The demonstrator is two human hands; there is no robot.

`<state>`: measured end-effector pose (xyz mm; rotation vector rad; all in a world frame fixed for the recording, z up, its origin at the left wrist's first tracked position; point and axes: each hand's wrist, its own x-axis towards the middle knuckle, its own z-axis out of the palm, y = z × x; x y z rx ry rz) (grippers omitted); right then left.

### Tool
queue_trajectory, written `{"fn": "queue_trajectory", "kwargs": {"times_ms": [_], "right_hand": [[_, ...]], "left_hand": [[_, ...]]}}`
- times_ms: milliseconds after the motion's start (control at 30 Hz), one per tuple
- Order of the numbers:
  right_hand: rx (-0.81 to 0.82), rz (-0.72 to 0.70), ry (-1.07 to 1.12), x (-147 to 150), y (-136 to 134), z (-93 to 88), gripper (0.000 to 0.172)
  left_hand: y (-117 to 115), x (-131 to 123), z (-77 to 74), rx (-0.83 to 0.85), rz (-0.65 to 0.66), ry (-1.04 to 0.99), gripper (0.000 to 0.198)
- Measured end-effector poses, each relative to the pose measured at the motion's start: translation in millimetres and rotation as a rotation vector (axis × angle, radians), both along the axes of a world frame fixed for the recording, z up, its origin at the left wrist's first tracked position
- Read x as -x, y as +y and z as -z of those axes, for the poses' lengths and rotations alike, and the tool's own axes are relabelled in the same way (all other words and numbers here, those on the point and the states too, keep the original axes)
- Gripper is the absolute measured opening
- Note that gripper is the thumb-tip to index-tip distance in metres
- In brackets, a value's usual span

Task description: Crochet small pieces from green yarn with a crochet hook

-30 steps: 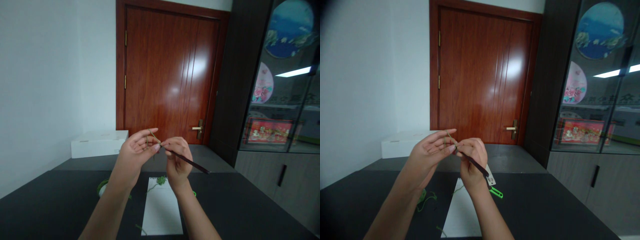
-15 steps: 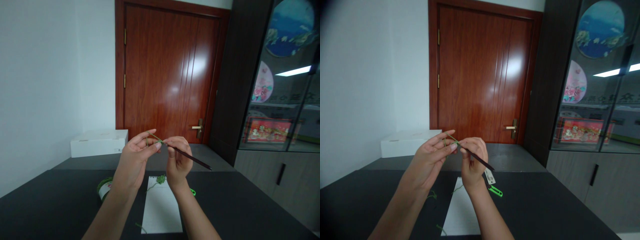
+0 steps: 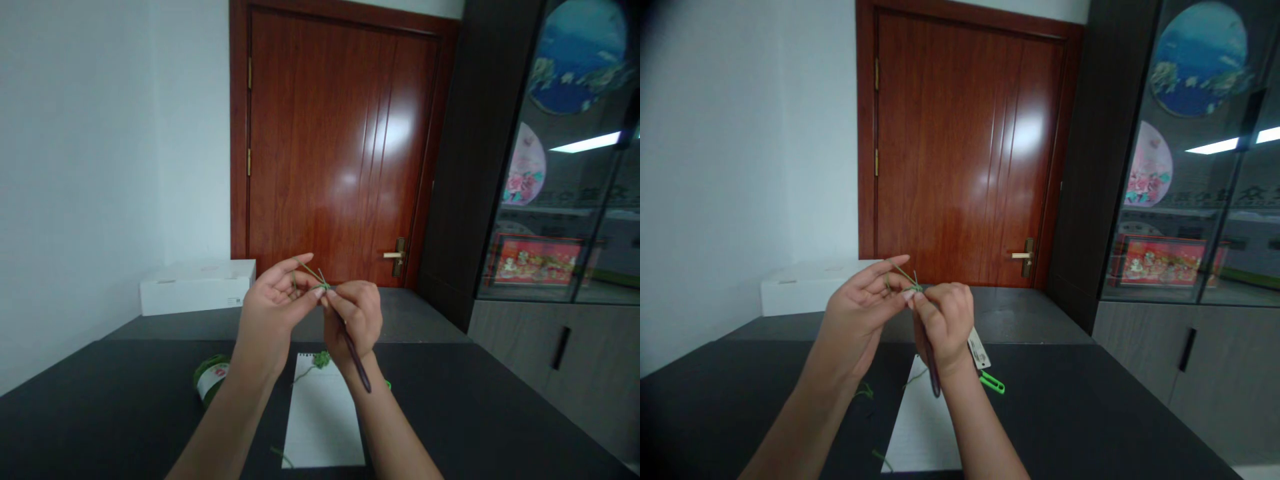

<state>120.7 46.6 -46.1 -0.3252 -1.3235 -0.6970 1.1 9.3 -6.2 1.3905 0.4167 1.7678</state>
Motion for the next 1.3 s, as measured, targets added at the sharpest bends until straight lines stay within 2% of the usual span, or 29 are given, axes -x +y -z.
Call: {"fn": "queue_trajectory", "kwargs": {"times_ms": [100,167,233,300,400,467,533,600,700,767,800,833,900,967,1000,1033,1067,1133,1233,1300], "right_hand": [[0.073,-0.023,0.048,1.5,-9.3,-4.0,0.007],[0.133,-0.095,0.121,1.2,-15.8,-6.3,0.008],[0.232,-0.223,0.225,-0.4,-20.4,-9.0,0.009],[0.386,-0.477,0.329,-2.4,-21.9,-12.6,0.011],[0.615,-1.005,0.413,-3.2,-18.9,-18.5,0.018],[0.731,-1.276,0.417,-1.5,-15.5,-21.1,0.022],[0.807,-1.444,0.417,2.1,-13.1,-22.2,0.025],[0.841,-1.52,0.399,6.7,-12.5,-22.5,0.027],[0.817,-1.507,0.344,12.6,-13.5,-22.3,0.028],[0.738,-1.416,0.314,13.5,-13.8,-21.3,0.025],[0.675,-1.326,0.303,12.5,-13.6,-20.3,0.022],[0.595,-1.196,0.288,10.6,-13.2,-18.9,0.018],[0.413,-0.838,0.216,4.4,-12.0,-15.2,0.012],[0.253,-0.473,0.068,-2.3,-10.5,-11.1,0.01],[0.184,-0.362,0.028,-4.7,-9.6,-9.3,0.013],[0.12,-0.322,0.003,-5.9,-8.7,-7.9,0.015],[0.07,-0.341,0.003,-5.8,-7.9,-7.0,0.017],[0.032,-0.5,0.06,-2.1,-7.4,-7.0,0.015],[0.138,-0.82,0.213,6.7,-10.6,-10.7,0.004],[0.22,-1.001,0.295,9.5,-14.3,-14.1,0.004]], "left_hand": [[0.7,-0.3,-0.1,-0.081,-0.125,0.074,0.049],[0.8,0.8,-0.8,-0.084,-0.145,0.093,0.048],[0.5,2.6,-1.8,-0.061,-0.121,0.092,0.048],[-0.2,4.8,-3.2,-0.03,-0.069,0.082,0.048],[-1.4,8.1,-5.3,0.011,0.033,0.07,0.048],[-1.7,9.6,-6.2,0.029,0.083,0.059,0.049],[-1.4,9.9,-6.5,0.036,0.107,0.053,0.049],[-1.1,9.1,-6.2,0.029,0.101,0.05,0.048],[-1.1,7.2,-5.5,0.004,0.05,0.045,0.046],[-1.9,6.3,-5.4,-0.009,0.019,0.045,0.046],[-2.5,6.1,-5.5,-0.013,0.004,0.044,0.047],[-3.3,6.0,-5.6,-0.014,-0.006,0.04,0.047],[-5.4,5.8,-5.9,0.004,0.008,0.023,0.049],[-7.3,5.5,-5.9,0.059,0.113,0.009,0.048],[-7.9,5.2,-5.7,0.098,0.194,0.008,0.048],[-8.1,5.0,-5.4,0.138,0.278,0.008,0.048],[-7.9,4.9,-5.0,0.174,0.355,0.01,0.048],[-6.4,5.4,-4.6,0.222,0.458,0.012,0.047],[-3.3,8.8,-4.6,0.229,0.489,0.01,0.047],[-1.8,11.9,-4.8,0.206,0.481,0.023,0.047]]}}
